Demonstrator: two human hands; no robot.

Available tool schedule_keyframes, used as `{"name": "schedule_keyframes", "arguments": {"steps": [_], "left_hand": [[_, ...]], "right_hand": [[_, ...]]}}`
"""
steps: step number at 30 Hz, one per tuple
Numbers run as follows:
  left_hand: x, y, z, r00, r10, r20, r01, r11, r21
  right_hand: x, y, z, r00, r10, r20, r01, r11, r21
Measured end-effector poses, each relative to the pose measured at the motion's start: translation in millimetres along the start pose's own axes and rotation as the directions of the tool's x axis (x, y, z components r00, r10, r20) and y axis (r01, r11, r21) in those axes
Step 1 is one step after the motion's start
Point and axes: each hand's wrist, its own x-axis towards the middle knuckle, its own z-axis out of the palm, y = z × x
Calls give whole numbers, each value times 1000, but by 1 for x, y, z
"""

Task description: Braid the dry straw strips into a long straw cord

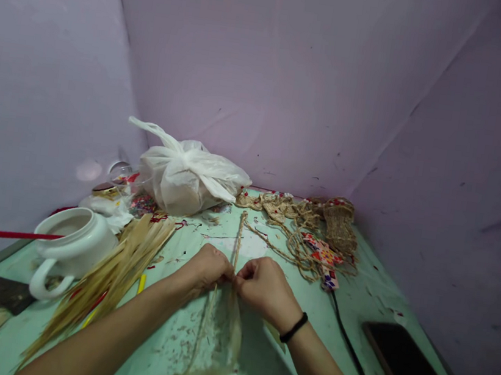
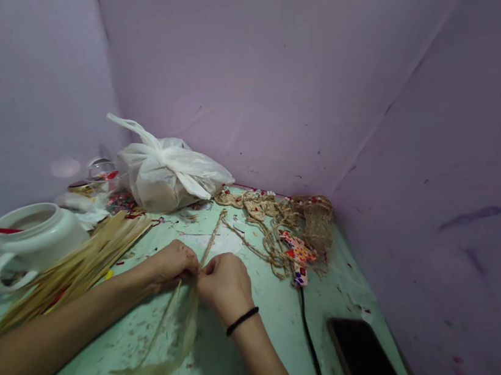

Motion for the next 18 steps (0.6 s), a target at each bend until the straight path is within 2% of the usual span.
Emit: {"name": "schedule_keyframes", "arguments": {"steps": [3, 6, 12, 14, 18], "left_hand": [[-1, 2, 0, 1000, -12, 5, 12, 999, -32], [-1, 3, -1, 999, -41, 7, 41, 998, -41], [1, 0, -4, 997, -46, 65, 50, 996, -70], [3, -2, -5, 996, -38, 79, 43, 997, -63], [7, -6, -5, 992, -17, 122, 26, 997, -69]], "right_hand": [[-4, -6, 2, 999, -20, -27, 19, 999, -27], [-2, -2, 2, 1000, -31, 4, 31, 999, 33], [10, 15, -1, 973, -33, 228, -49, 938, 343], [14, 21, -3, 963, -37, 267, -75, 914, 399], [19, 30, -5, 969, -51, 242, -40, 933, 358]]}}
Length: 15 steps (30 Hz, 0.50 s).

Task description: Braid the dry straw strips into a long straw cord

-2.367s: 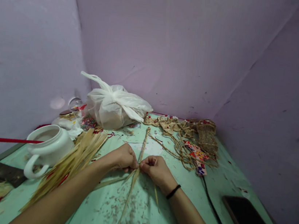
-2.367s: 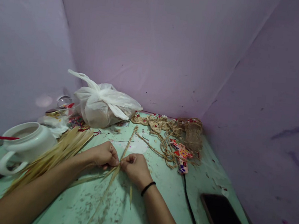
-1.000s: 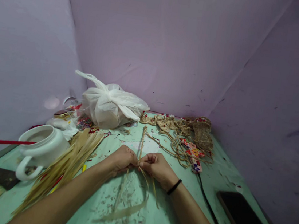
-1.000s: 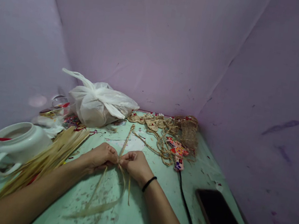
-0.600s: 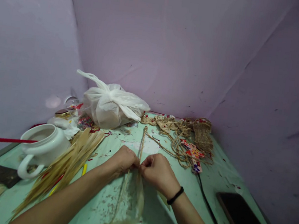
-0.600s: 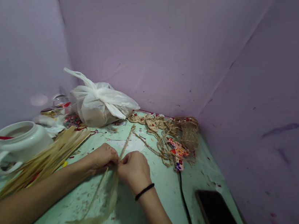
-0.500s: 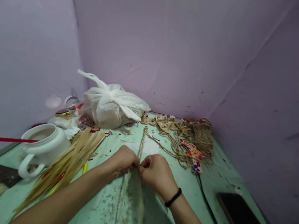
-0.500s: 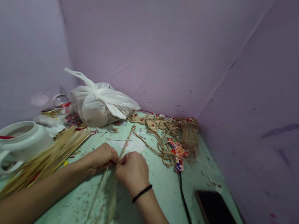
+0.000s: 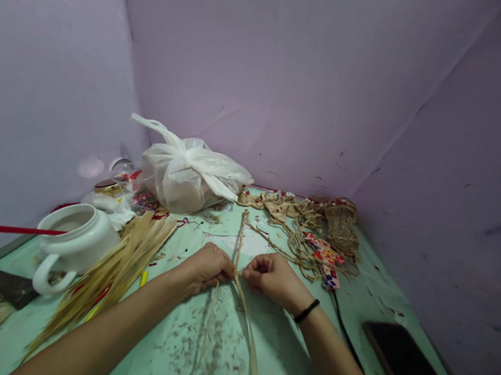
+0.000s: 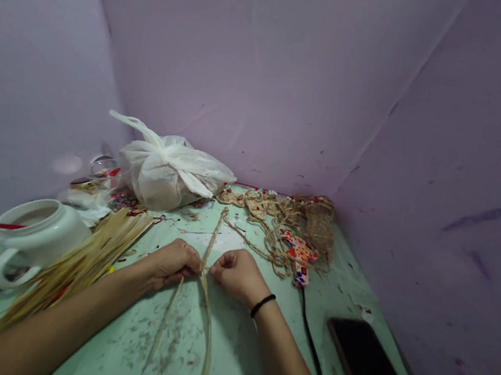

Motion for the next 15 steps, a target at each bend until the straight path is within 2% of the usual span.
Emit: {"name": "schedule_keyframes", "arguments": {"steps": [5, 8, 11, 15], "left_hand": [[0, 0, 1, 1000, 14, 20, -14, 1000, 13], [-3, 4, 3, 999, 34, -14, -34, 999, 31], [-7, 8, 3, 998, 20, -60, -17, 999, 39], [-9, 11, -2, 995, -86, -53, 88, 996, 33]], "right_hand": [[1, 2, -2, 1000, -19, 22, 20, 999, -33], [-4, -7, 3, 999, -18, 34, 21, 997, -73], [-14, -22, 14, 1000, 0, -25, -6, 972, -234], [-29, -40, 28, 979, -132, -158, 35, 865, -501]]}}
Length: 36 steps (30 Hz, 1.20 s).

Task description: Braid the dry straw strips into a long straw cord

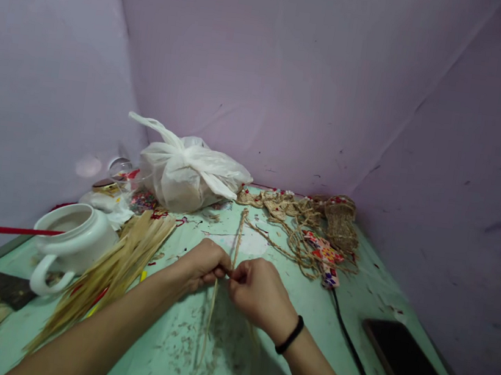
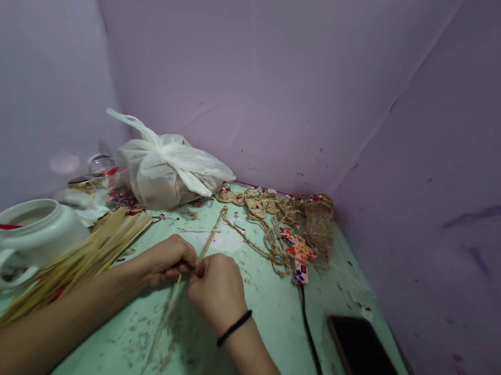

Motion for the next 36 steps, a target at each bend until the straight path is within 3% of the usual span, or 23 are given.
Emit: {"name": "schedule_keyframes", "arguments": {"steps": [2, 5, 9, 12, 14, 16, 19, 23, 26, 30, 33, 36], "left_hand": [[0, 0, -3, 999, 29, 19, -29, 1000, -4], [2, -1, -7, 989, 123, 87, -123, 992, -8], [5, -2, -12, 975, 157, 158, -156, 988, -19], [8, -2, -15, 972, 141, 187, -139, 990, -23], [9, -3, -16, 968, 135, 212, -133, 991, -24], [9, -4, -17, 963, 144, 229, -143, 989, -19], [9, -5, -16, 963, 145, 229, -153, 988, 17], [6, -2, -17, 963, 173, 205, -207, 965, 159], [1, 2, -22, 962, 202, 184, -260, 884, 389], [-15, 5, -14, 971, 232, 61, -213, 715, 666], [-31, 1, 6, 932, 356, -66, -165, 581, 797], [-41, -4, 22, 885, 458, -90, -185, 521, 833]], "right_hand": [[-4, -6, 0, 998, -52, -25, 51, 997, -52], [-4, -3, -2, 996, -85, 32, 86, 996, -29], [9, 14, -9, 995, -34, 95, 7, 963, 271], [18, 24, -11, 984, 166, 58, -170, 810, 561], [20, 24, -7, 951, 225, 213, -310, 645, 699], [18, 20, -1, 903, 183, 389, -425, 517, 743], [16, 14, 8, 876, 169, 452, -476, 452, 755], [17, 16, 16, 912, 204, 356, -410, 453, 791], [20, 19, 20, 922, 212, 325, -388, 480, 787], [20, 19, 23, 927, 197, 319, -374, 433, 820], [19, 17, 21, 935, 199, 294, -352, 411, 841], [18, 19, 17, 936, 165, 311, -352, 438, 827]]}}
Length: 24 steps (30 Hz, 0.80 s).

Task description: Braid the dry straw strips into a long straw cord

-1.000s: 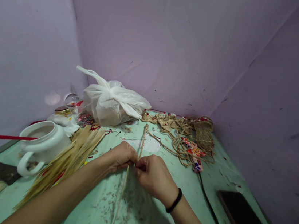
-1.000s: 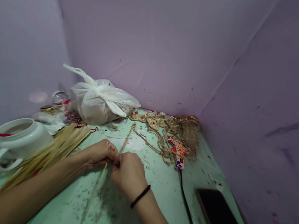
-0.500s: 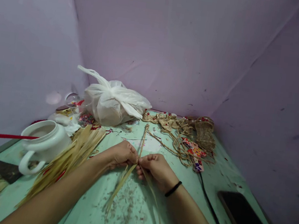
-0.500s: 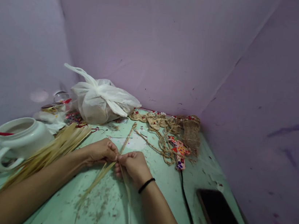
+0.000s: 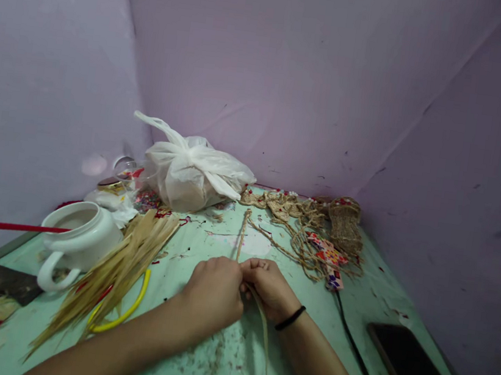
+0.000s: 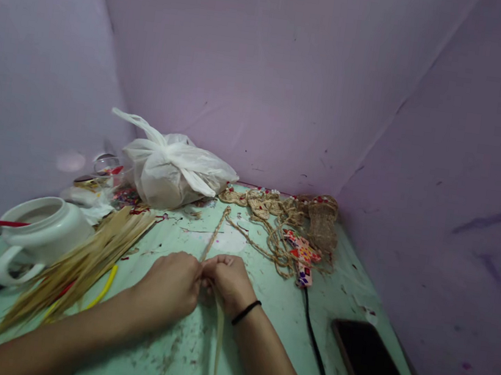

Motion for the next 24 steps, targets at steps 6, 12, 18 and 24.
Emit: {"name": "schedule_keyframes", "arguments": {"steps": [6, 12, 18, 24], "left_hand": [[16, -14, -17, 998, 15, 64, -5, 989, -148], [35, -27, -14, 867, -9, 497, 397, 614, -682], [39, -26, 0, 834, -47, 549, 487, 531, -694], [40, -26, 2, 901, -147, 409, 374, 739, -560]], "right_hand": [[4, 1, -10, 991, 9, 133, -9, 1000, 0], [3, 0, -13, 976, -18, 217, 17, 1000, 4], [4, -2, -16, 984, -59, 167, 80, 989, -125], [10, 6, -15, 968, -243, 64, 242, 835, -495]]}}
